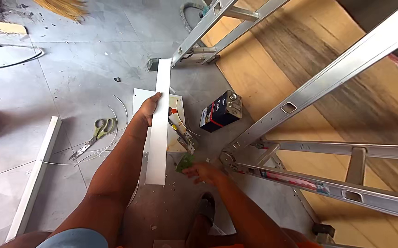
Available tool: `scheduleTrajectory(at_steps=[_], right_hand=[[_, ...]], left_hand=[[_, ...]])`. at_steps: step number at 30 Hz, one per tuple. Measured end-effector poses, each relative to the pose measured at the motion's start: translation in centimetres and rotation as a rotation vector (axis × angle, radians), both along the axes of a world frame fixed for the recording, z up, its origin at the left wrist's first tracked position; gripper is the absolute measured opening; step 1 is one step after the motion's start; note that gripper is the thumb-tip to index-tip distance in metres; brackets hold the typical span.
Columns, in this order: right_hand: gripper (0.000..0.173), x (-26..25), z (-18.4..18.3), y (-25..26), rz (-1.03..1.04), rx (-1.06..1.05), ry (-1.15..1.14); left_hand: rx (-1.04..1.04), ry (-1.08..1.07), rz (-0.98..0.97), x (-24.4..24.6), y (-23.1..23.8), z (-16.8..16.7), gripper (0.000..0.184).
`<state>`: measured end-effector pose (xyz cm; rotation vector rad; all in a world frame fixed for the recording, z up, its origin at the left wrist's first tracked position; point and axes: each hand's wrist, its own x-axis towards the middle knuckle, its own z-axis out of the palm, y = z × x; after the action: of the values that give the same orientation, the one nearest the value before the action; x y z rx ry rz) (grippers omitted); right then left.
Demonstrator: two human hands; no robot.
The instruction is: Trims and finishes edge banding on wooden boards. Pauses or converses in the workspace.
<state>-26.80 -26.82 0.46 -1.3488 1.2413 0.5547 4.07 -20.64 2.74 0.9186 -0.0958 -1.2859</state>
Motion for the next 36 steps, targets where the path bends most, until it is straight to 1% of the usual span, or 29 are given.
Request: scheduleTrajectory(at_steps=[1, 2, 4, 5, 7, 9, 11, 12, 14, 16, 17, 19, 21, 22, 24, 26, 27, 28, 29, 31, 32, 33, 34, 36], right_hand=[[0.033, 0.0, -1.3, 0.1, 0.138, -0.085, 0.132], [0.032, -0.1, -2.3, 0.2, 0.334, -0.185, 0.281], [0.041, -0.1, -3.4, 0.1, 0.745, -0.293, 0.537], [0.044, -0.3, -3.5, -0.6, 0.854, -0.321, 0.596], [0.049, -0.4, -2.8, -3.5, 0.937, -0.355, 0.621], [0.051, 0.0, -1.3, -7.4, 0.892, -0.393, 0.513], [0.049, 1.1, 1.0, -11.0, 0.716, -0.423, 0.272], [0.045, 1.5, 1.8, -12.5, 0.56, -0.441, 0.1], [0.034, 2.5, 2.8, -14.5, 0.133, -0.447, -0.305], [0.033, 4.2, 3.8, -15.4, -0.217, -0.317, -0.69], [0.032, 5.3, 4.1, -15.6, -0.329, -0.246, -0.86], [0.031, 7.5, 3.7, -15.5, -0.43, -0.088, -1.128], [0.033, 10.0, 2.8, -14.9, -0.443, 0.035, -1.286], [0.034, 11.2, 2.5, -14.4, -0.461, 0.083, -1.322], [0.036, 12.8, 2.2, -13.2, -0.499, 0.191, -1.313], [0.033, 13.5, 1.9, -12.1, -0.502, 0.288, -1.254], [0.031, 13.5, 1.6, -11.7, -0.46, 0.307, -1.206], [0.031, 13.2, 1.1, -11.2, -0.401, 0.288, -1.141], [0.038, 12.8, 0.7, -10.8, -0.309, 0.225, -1.059], [0.062, 11.9, -0.6, -10.1, -0.108, 0.037, -0.872], [0.074, 11.4, -1.4, -9.9, -0.046, -0.042, -0.801], [0.083, 10.9, -2.0, -9.8, -0.025, -0.091, -0.773], [0.087, 10.4, -2.3, -9.7, -0.032, -0.117, -0.778], [0.087, 9.5, -2.0, -9.8, -0.061, -0.141, -0.822]], left_hand=[[0.021, 0.015, 0.009, -0.4, 0.2, -0.3, 0.051], [0.044, 0.029, 0.017, -0.7, 0.4, -0.4, 0.049], [0.101, 0.036, 0.028, -1.4, 0.9, -0.6, 0.044], [0.127, 0.022, 0.028, -1.7, 1.2, -0.6, 0.042], [0.173, -0.025, 0.023, -2.0, 1.7, -0.7, 0.038], [0.223, -0.071, -0.005, -2.3, 2.7, -0.9, 0.038], [0.283, -0.09, -0.018, -3.0, 4.0, -0.5, 0.039], [0.318, -0.092, -0.02, -3.4, 4.8, -0.1, 0.038], [0.388, -0.091, -0.038, -4.7, 6.3, 0.8, 0.037], [0.436, -0.108, -0.064, -6.3, 7.8, 1.5, 0.035], [0.454, -0.142, -0.077, -7.1, 8.6, 2.0, 0.033], [0.504, -0.2, -0.116, -8.8, 10.7, 3.0, 0.03], [0.544, -0.24, -0.161, -10.4, 12.7, 4.4, 0.032], [0.549, -0.242, -0.185, -11.2, 13.8, 4.9, 0.035], [0.537, -0.216, -0.216, -13.2, 16.0, 5.3, 0.041], [0.527, -0.193, -0.236, -15.3, 18.1, 5.7, 0.047], [0.53, -0.174, -0.228, -16.4, 19.0, 5.9, 0.048], [0.533, -0.145, -0.208, -17.4, 19.7, 6.0, 0.047], [0.537, -0.105, -0.181, -18.2, 20.2, 6.0, 0.046], [0.552, -0.022, -0.135, -19.7, 21.0, 5.5, 0.042], [0.561, 0.014, -0.111, -20.4, 21.3, 5.1, 0.042], [0.571, 0.045, -0.084, -20.9, 21.6, 4.7, 0.042], [0.575, 0.068, -0.052, -21.3, 21.8, 4.3, 0.042], [0.584, 0.079, 0.018, -21.8, 21.9, 4.2, 0.041]])
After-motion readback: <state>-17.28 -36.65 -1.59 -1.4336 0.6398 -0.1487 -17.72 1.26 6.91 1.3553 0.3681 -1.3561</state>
